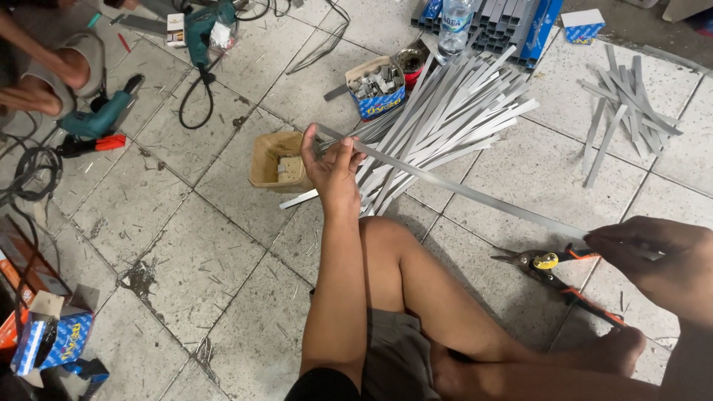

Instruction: The person sits on the floor and repeatedly cuts long, thin metal strips into shorter segments using tin snips. They hold each strip with one hand and cut it with the other, placing the cut pieces into a pile on the floor.

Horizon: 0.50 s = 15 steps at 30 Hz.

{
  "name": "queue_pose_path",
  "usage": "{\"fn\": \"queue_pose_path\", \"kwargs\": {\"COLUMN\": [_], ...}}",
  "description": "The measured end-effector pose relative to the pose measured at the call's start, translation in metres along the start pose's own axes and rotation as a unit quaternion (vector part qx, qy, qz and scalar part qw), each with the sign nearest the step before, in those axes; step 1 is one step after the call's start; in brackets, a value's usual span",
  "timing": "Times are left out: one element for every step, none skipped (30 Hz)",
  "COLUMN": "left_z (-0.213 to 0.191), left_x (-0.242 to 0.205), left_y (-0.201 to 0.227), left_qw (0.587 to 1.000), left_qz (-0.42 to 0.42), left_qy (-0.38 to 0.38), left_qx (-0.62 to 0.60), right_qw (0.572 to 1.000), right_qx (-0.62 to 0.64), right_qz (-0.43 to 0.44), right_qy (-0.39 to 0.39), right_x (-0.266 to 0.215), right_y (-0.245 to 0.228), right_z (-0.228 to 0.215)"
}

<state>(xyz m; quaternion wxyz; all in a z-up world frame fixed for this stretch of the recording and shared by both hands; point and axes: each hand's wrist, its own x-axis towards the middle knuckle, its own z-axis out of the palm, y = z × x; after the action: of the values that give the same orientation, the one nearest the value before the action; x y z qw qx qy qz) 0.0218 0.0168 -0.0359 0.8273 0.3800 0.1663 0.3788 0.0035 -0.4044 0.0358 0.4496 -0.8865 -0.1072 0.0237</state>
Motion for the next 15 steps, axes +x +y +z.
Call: {"fn": "queue_pose_path", "kwargs": {"left_z": [0.001,0.003,0.004,0.005,0.005,0.007,0.008,0.01,0.009,0.008,0.007,0.006,0.005,0.004,0.008], "left_x": [-0.002,-0.003,-0.002,-0.002,-0.002,-0.004,-0.006,-0.008,-0.007,-0.006,-0.005,-0.004,-0.003,-0.002,-0.007], "left_y": [0.002,0.005,0.004,0.004,0.004,0.006,0.008,0.01,0.006,0.003,0.0,-0.001,-0.002,-0.003,0.002], "left_qw": [1.0,1.0,1.0,1.0,1.0,1.0,1.0,0.999,0.999,1.0,1.0,1.0,1.0,1.0,1.0], "left_qz": [-0.001,-0.002,-0.002,-0.006,-0.01,-0.01,-0.017,-0.025,-0.025,-0.016,-0.006,-0.006,-0.012,-0.017,-0.016], "left_qy": [0.001,0.003,0.003,0.002,0.002,0.002,-0.001,-0.005,-0.005,-0.001,0.004,0.004,0.009,0.014,0.015], "left_qx": [0.001,0.001,0.001,0.008,0.016,0.015,0.023,0.03,0.03,0.015,0.0,0.0,-0.003,-0.006,-0.006], "right_qw": [1.0,1.0,1.0,0.999,0.999,0.999,0.998,0.998,0.998,1.0,1.0,1.0,0.999,0.999,0.999], "right_qx": [-0.004,-0.008,-0.009,-0.005,-0.002,-0.002,-0.013,-0.023,-0.024,-0.01,0.005,0.004,0.012,0.02,0.02], "right_qz": [0.014,0.028,0.028,0.036,0.044,0.044,0.052,0.06,0.061,0.02,-0.02,-0.02,-0.03,-0.04,-0.041], "right_qy": [-0.002,-0.004,-0.005,0.011,0.027,0.026,0.024,0.022,0.023,0.022,0.02,0.02,0.016,0.011,0.011], "right_x": [0.0,0.001,0.0,0.0,-0.001,0.0,0.001,0.002,0.0,-0.001,-0.002,-0.001,0.0,0.002,0.001], "right_y": [-0.002,-0.004,-0.005,-0.006,-0.007,-0.002,0.004,0.01,0.006,0.003,-0.001,0.005,0.012,0.018,0.015], "right_z": [0.0,0.0,0.0,0.001,0.001,0.0,-0.002,-0.003,-0.003,-0.003,-0.003,-0.003,-0.002,-0.001,-0.001]}}
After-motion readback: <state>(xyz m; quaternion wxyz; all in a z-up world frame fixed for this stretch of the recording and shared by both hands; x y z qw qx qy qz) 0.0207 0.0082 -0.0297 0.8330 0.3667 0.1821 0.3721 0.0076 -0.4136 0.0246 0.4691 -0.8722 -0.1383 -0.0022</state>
